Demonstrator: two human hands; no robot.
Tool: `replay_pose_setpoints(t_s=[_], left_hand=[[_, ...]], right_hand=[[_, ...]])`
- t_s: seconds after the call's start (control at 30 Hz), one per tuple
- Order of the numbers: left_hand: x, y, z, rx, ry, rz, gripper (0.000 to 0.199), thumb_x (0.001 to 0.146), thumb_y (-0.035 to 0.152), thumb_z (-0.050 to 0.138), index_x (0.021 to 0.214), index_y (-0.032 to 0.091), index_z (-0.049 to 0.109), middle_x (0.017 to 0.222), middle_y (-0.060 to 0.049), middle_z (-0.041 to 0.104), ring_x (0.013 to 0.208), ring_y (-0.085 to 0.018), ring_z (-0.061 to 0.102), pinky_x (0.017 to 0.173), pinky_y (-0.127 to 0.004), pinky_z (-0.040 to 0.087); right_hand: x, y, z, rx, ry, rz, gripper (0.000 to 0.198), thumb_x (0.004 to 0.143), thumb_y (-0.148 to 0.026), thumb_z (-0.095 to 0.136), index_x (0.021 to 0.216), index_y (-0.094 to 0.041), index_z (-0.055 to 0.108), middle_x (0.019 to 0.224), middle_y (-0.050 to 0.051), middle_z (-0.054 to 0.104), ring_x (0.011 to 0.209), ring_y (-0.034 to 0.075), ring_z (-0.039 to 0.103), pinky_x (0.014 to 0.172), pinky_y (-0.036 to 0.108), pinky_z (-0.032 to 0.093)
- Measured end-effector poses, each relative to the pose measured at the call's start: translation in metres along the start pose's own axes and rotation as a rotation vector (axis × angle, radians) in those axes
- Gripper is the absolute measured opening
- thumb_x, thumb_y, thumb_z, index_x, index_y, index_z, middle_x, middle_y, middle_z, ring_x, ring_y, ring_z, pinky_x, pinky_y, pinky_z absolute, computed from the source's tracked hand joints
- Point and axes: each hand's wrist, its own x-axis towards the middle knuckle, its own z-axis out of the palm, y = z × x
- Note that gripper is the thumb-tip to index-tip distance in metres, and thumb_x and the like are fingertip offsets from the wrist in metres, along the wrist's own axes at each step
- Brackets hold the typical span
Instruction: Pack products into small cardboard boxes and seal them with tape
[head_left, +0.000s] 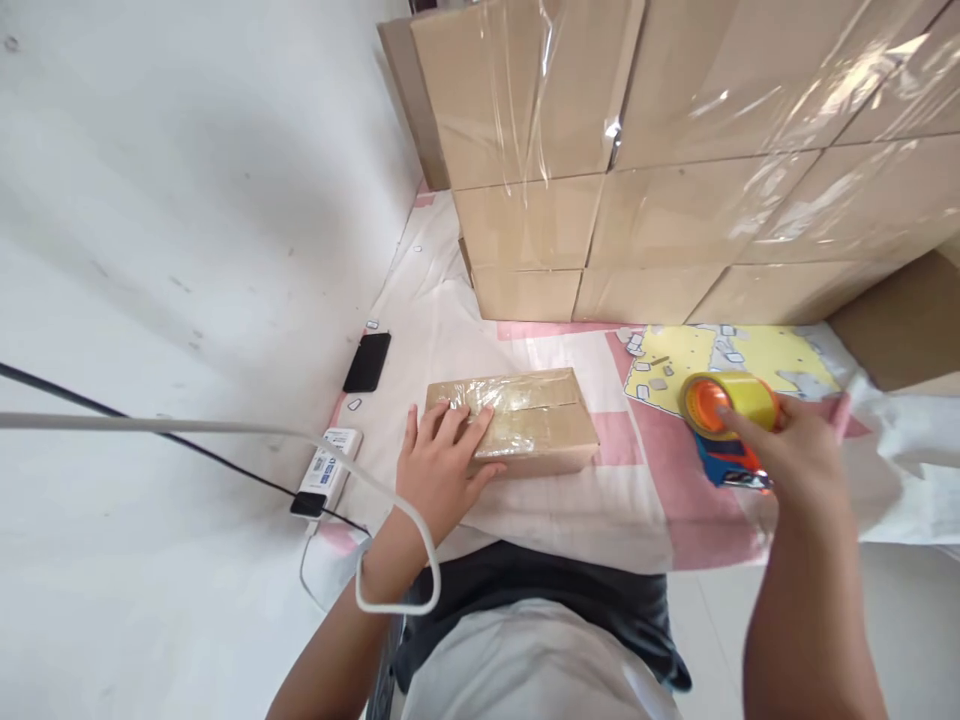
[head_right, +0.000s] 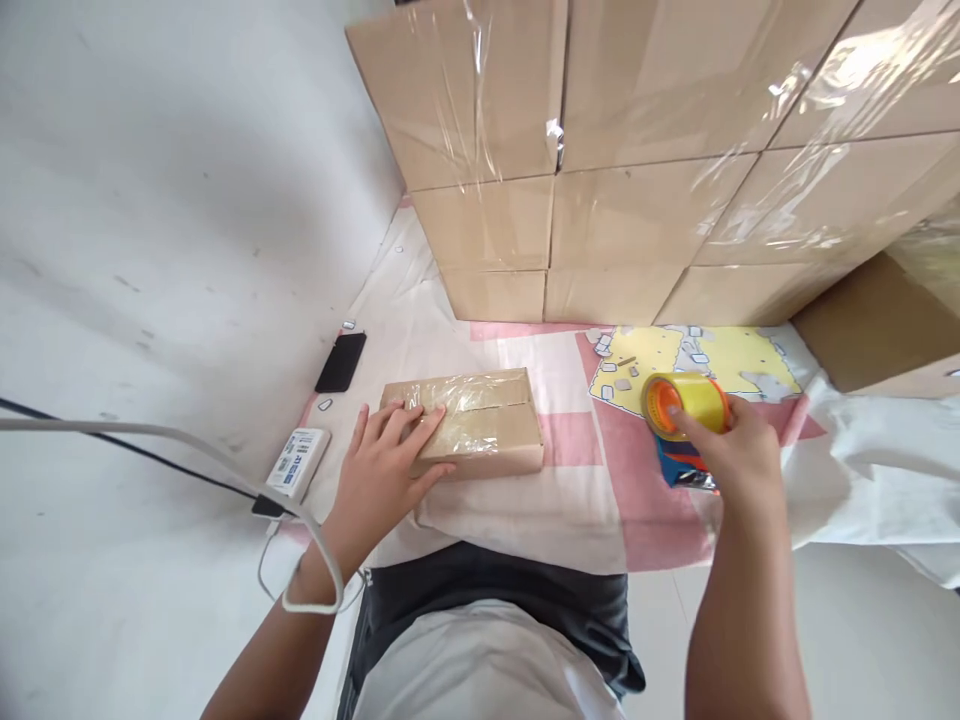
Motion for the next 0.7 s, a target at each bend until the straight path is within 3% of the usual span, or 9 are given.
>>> replay_pose_setpoints(t_s=[0.1,0.2,0.3,0.37,0.5,0.6,0.7], left_hand=[[0.006,-0.008,0.001,0.007,0.005,-0.002,0.065,0.087,0.046,0.076,0.147,0.03,0.058,0.134,-0.013,0.066,0.133,-0.041,0.052,0.122,-0.069,0.024],[0.01,-0.014,0.002,0.019,0.018,-0.028,0.064,0.087,0.039,0.076,0.148,0.028,0.056,0.136,-0.014,0.066,0.135,-0.042,0.052,0.122,-0.072,0.019],[0.009,-0.014,0.003,0.014,0.073,-0.041,0.063,0.089,0.037,0.074,0.149,0.028,0.055,0.139,-0.015,0.065,0.137,-0.042,0.051,0.122,-0.072,0.014],[0.006,-0.008,0.003,-0.007,0.133,-0.047,0.06,0.091,0.038,0.071,0.148,0.027,0.056,0.143,-0.015,0.062,0.14,-0.042,0.048,0.122,-0.071,0.015],[-0.01,0.037,0.007,-0.247,0.306,-0.001,0.03,0.094,0.043,0.067,0.119,0.029,0.075,0.12,-0.012,0.068,0.118,-0.033,0.061,0.109,-0.053,0.043],[-0.021,0.086,0.015,-0.689,0.217,0.106,0.036,0.095,0.057,0.06,0.107,0.029,0.08,0.109,-0.012,0.063,0.107,-0.028,0.06,0.096,-0.045,0.051],[-0.027,0.119,0.023,-1.049,0.143,-0.013,0.044,0.099,0.059,0.053,0.09,0.027,0.083,0.104,-0.012,0.058,0.106,-0.027,0.058,0.095,-0.045,0.05]], right_hand=[[-0.001,0.008,-0.003,0.25,-0.321,0.192,0.045,0.048,-0.04,0.098,0.085,-0.024,0.077,0.081,0.012,0.073,0.068,0.03,0.069,0.056,0.042,0.056],[-0.022,0.01,-0.001,0.404,-0.62,0.211,0.052,0.048,-0.036,0.098,0.093,-0.02,0.076,0.08,0.01,0.075,0.062,0.026,0.07,0.05,0.035,0.058],[-0.049,0.007,0.0,0.359,-0.833,0.147,0.053,0.06,-0.041,0.095,0.102,-0.017,0.074,0.082,0.006,0.075,0.065,0.024,0.071,0.053,0.031,0.061],[-0.07,-0.001,0.004,0.31,-0.808,0.081,0.048,0.065,-0.045,0.092,0.1,-0.019,0.073,0.079,0.004,0.073,0.062,0.023,0.069,0.049,0.031,0.06],[-0.126,-0.035,0.019,0.524,-0.435,-0.079,0.038,0.078,-0.054,0.081,0.098,-0.023,0.072,0.08,0.006,0.076,0.064,0.025,0.072,0.053,0.035,0.062],[-0.167,-0.063,0.031,0.793,-0.311,-0.28,0.042,0.09,-0.065,0.061,0.099,-0.026,0.074,0.081,0.008,0.076,0.072,0.028,0.075,0.062,0.041,0.064],[-0.186,-0.073,0.041,0.86,-0.334,-0.354,0.055,0.098,-0.065,0.038,0.099,-0.026,0.077,0.08,0.011,0.075,0.074,0.032,0.073,0.061,0.045,0.061]])
